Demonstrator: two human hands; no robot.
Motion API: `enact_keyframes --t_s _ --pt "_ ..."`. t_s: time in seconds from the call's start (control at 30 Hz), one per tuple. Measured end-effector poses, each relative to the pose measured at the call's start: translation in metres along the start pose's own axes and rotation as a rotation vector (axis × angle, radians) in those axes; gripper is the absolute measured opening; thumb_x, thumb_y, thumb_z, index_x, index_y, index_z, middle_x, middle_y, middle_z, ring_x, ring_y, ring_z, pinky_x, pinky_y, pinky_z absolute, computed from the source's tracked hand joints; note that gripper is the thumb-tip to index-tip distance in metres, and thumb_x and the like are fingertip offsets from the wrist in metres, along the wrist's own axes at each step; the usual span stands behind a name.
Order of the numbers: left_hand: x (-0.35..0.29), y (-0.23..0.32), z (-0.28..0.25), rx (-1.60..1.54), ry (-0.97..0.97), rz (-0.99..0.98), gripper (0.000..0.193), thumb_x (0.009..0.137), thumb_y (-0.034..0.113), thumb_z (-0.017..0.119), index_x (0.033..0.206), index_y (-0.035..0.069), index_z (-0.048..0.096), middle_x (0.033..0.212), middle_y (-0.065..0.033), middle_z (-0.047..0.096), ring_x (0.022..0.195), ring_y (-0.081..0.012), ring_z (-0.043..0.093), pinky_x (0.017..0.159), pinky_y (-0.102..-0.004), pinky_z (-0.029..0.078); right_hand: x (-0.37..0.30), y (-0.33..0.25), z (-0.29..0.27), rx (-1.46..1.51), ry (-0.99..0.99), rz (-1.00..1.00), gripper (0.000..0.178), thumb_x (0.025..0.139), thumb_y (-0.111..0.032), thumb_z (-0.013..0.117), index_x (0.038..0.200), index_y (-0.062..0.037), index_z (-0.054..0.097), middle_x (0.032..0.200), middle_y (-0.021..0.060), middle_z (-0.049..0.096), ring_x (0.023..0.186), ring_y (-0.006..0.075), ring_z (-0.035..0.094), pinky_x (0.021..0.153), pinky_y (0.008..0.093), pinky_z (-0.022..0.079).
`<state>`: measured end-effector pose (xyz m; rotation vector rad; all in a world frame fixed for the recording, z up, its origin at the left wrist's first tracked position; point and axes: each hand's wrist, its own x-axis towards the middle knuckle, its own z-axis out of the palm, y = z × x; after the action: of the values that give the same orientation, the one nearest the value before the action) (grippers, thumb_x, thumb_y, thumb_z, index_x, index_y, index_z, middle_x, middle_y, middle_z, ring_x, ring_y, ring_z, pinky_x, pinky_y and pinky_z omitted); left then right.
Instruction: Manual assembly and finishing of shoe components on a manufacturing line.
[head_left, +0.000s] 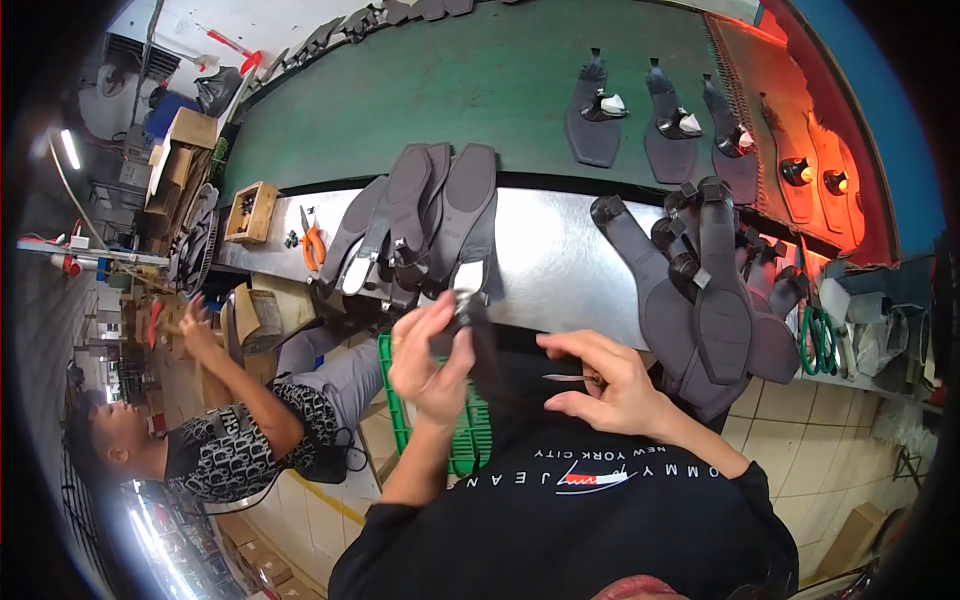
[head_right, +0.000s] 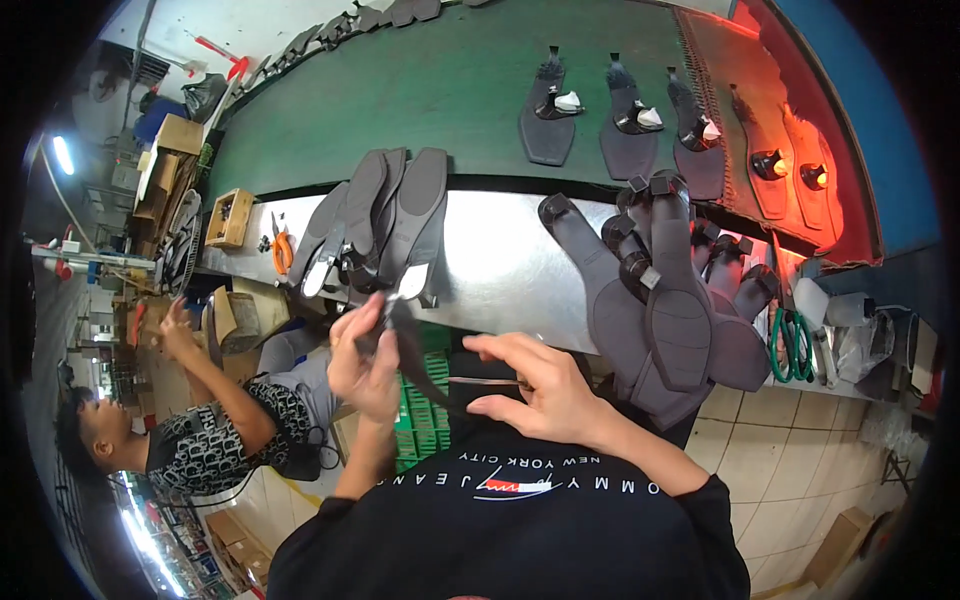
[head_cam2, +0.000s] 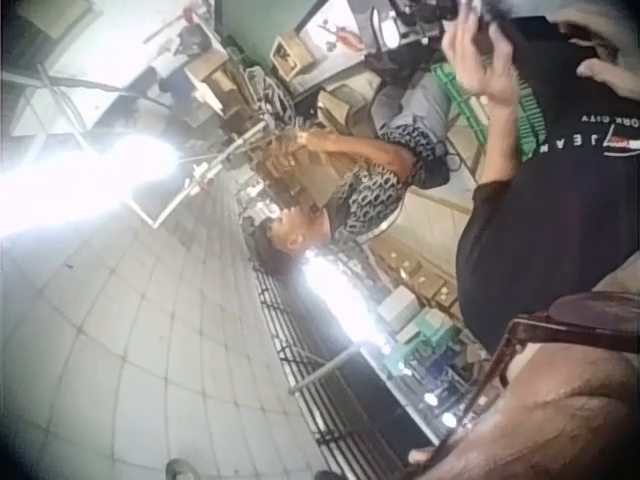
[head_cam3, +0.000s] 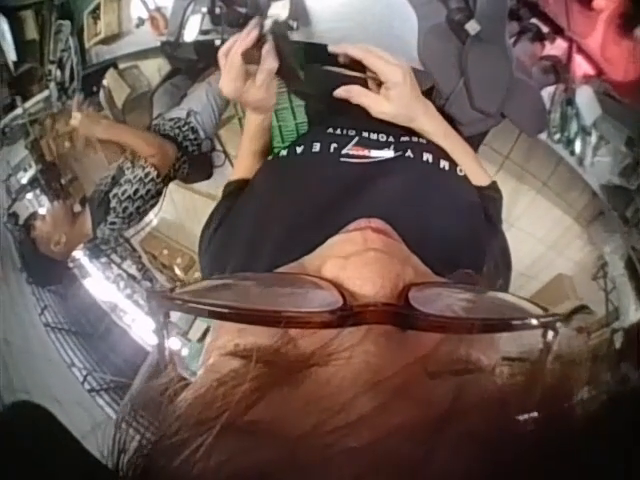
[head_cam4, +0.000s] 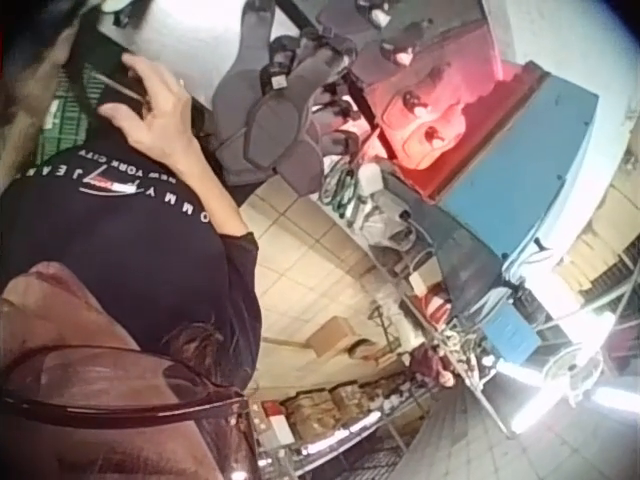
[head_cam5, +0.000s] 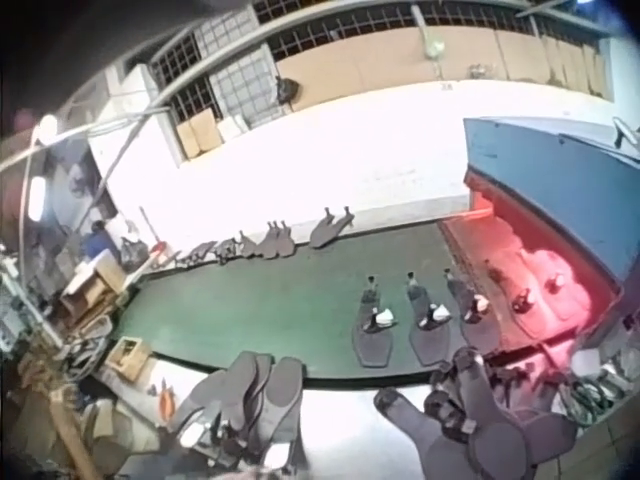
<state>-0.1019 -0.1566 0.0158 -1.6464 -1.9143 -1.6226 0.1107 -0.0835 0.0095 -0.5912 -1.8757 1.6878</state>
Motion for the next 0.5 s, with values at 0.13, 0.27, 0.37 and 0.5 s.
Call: enact_keyframes --t_s 0.13,0.27,0.37,0.5 --pt "0.024 0.024 0.060 -0.044 -0.217 -0.020 0.027 0.067 0.007 0.078 0.093 0.001 0.071 0.078 -0.0073 0.066 0.072 -0.0197 0.057 0.068 -0.0288 0.045 -0.007 0.012 0.007 -0.127 0.042 -0.044 0.056 0.078 -0.009 0.073 0.127 -0.0029 0.045 0.085 0.0051 0.062 0.061 0.0060 0.050 0.053 0.0237 0.041" --pt "-0.009 0.012 0.094 -0.862 -0.661 -0.784 0.035 0.082 0.006 0.070 0.117 0.002 0.064 0.093 -0.0009 0.064 0.087 -0.0092 0.058 0.080 -0.0238 0.047 -0.028 0.023 -0.006 0.275 -0.082 0.235 0.043 0.083 0.001 0.064 0.123 -0.0003 0.046 0.086 0.0017 0.062 0.072 0.0067 0.056 0.064 0.0238 0.046" --pt "-0.020 0.022 0.102 -1.009 -0.718 -1.035 0.038 0.086 0.008 0.064 0.123 0.004 0.060 0.089 -0.0006 0.063 0.085 -0.0088 0.057 0.079 -0.0235 0.046 -0.038 0.015 -0.007 0.795 0.107 0.351 0.033 0.084 0.002 0.063 0.115 0.0011 0.052 0.090 0.0000 0.061 0.078 0.0033 0.051 0.066 0.0189 0.041" --pt "-0.033 0.025 0.105 -0.943 -0.831 -1.070 0.038 0.094 0.023 0.051 0.126 0.004 0.058 0.085 -0.0027 0.062 0.081 -0.0108 0.057 0.075 -0.0238 0.045 -0.052 0.015 -0.027 0.625 -0.017 0.469 0.026 0.085 -0.001 0.064 0.109 -0.0006 0.053 0.087 -0.0011 0.060 0.075 0.0035 0.051 0.065 0.0195 0.040"
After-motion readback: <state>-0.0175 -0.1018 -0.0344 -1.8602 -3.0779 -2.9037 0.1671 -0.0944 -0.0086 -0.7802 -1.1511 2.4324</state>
